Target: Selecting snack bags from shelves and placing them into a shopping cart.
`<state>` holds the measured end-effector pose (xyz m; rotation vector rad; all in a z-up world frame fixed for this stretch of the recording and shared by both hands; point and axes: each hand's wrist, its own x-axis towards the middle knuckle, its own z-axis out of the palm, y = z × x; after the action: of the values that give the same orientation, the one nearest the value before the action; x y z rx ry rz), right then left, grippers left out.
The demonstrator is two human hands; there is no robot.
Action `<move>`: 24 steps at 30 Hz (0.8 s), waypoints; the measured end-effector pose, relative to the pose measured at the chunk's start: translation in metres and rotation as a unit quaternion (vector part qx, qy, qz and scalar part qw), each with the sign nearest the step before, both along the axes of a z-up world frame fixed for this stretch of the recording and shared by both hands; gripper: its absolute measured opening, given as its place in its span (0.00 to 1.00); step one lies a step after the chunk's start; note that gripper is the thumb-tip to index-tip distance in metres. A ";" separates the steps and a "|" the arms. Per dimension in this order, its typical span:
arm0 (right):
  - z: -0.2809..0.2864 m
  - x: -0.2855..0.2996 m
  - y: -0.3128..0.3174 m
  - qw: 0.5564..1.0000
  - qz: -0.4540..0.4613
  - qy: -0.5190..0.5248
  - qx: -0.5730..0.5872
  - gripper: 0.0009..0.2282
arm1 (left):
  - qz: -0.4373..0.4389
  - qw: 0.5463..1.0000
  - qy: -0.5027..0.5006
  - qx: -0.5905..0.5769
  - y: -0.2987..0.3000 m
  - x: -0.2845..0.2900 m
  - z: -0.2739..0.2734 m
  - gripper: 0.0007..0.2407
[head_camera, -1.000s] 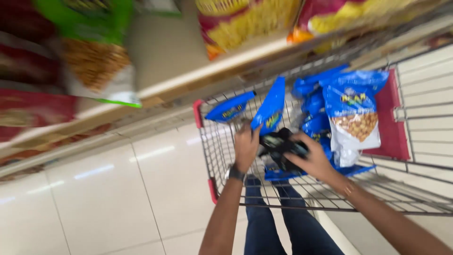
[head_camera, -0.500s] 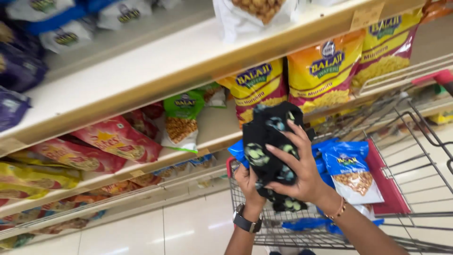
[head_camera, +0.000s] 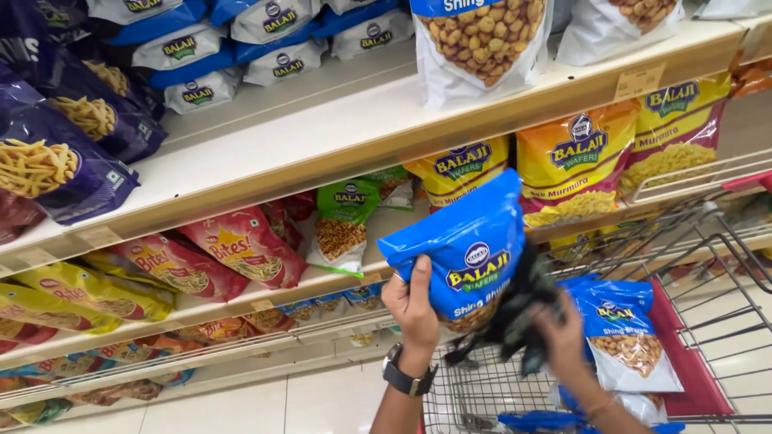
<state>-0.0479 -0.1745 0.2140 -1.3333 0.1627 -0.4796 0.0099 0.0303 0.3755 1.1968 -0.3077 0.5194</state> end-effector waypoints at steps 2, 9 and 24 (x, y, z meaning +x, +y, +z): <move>0.005 0.026 -0.054 0.990 0.025 0.044 0.135 0.23 | -0.030 0.999 -0.007 0.007 0.006 0.001 -0.002 0.09; 0.123 0.022 -0.058 0.951 0.049 0.119 0.280 0.24 | -0.163 0.984 0.025 -0.072 -0.024 -0.005 0.018 0.07; -0.171 0.012 -0.049 0.922 0.084 0.214 0.312 0.23 | -0.093 0.994 -0.023 -0.058 -0.022 0.017 -0.033 0.10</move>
<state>-0.0355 -0.2238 0.0430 -0.7905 0.5150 0.0323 0.0267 0.0088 0.3425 1.0327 -0.4181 0.3976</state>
